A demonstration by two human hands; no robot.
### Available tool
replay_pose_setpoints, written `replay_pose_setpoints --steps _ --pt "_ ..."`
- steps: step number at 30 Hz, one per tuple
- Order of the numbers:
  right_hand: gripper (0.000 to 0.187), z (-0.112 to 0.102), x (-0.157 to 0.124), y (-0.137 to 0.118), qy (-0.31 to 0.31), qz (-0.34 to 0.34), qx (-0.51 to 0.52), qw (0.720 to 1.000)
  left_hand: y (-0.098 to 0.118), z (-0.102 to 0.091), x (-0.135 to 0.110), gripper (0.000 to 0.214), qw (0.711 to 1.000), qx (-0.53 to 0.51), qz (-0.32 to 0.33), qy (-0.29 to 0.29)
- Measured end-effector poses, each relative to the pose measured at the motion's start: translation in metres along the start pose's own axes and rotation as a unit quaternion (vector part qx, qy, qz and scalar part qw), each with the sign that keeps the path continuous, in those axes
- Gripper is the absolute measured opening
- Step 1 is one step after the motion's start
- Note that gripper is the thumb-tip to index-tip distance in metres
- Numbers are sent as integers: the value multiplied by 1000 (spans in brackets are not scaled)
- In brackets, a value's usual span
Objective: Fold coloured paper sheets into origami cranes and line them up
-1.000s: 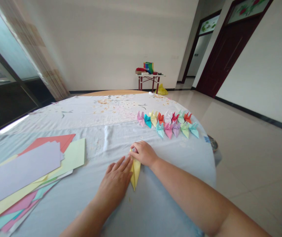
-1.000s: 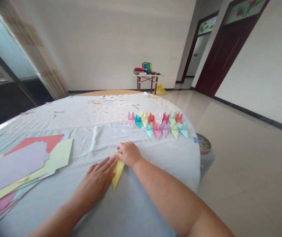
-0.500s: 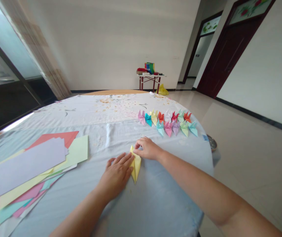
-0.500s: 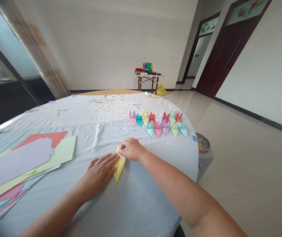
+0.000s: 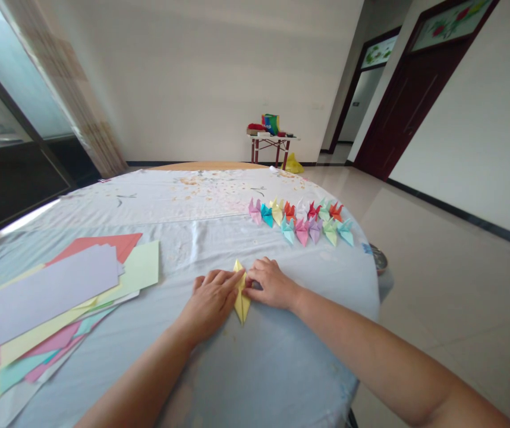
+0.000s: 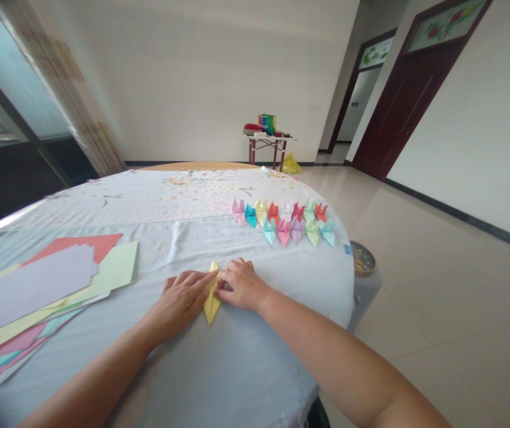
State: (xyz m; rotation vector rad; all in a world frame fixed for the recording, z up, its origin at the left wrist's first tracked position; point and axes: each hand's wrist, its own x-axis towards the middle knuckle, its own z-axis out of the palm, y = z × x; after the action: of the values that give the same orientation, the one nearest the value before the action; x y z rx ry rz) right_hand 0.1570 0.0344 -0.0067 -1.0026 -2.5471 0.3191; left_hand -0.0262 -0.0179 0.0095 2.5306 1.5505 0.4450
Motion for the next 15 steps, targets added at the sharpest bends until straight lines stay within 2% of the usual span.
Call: replay_pose_setpoints --steps 4,8,15 --pt "18 0 -4 -3 6 8 -1 1000 1 2 -1 39 999 37 6 -4" --pt "27 -2 -8 -7 13 24 1 1000 3 4 -4 40 998 67 5 -5" --pt "33 -5 -17 -16 -18 27 14 999 4 5 -4 41 997 78 6 -6"
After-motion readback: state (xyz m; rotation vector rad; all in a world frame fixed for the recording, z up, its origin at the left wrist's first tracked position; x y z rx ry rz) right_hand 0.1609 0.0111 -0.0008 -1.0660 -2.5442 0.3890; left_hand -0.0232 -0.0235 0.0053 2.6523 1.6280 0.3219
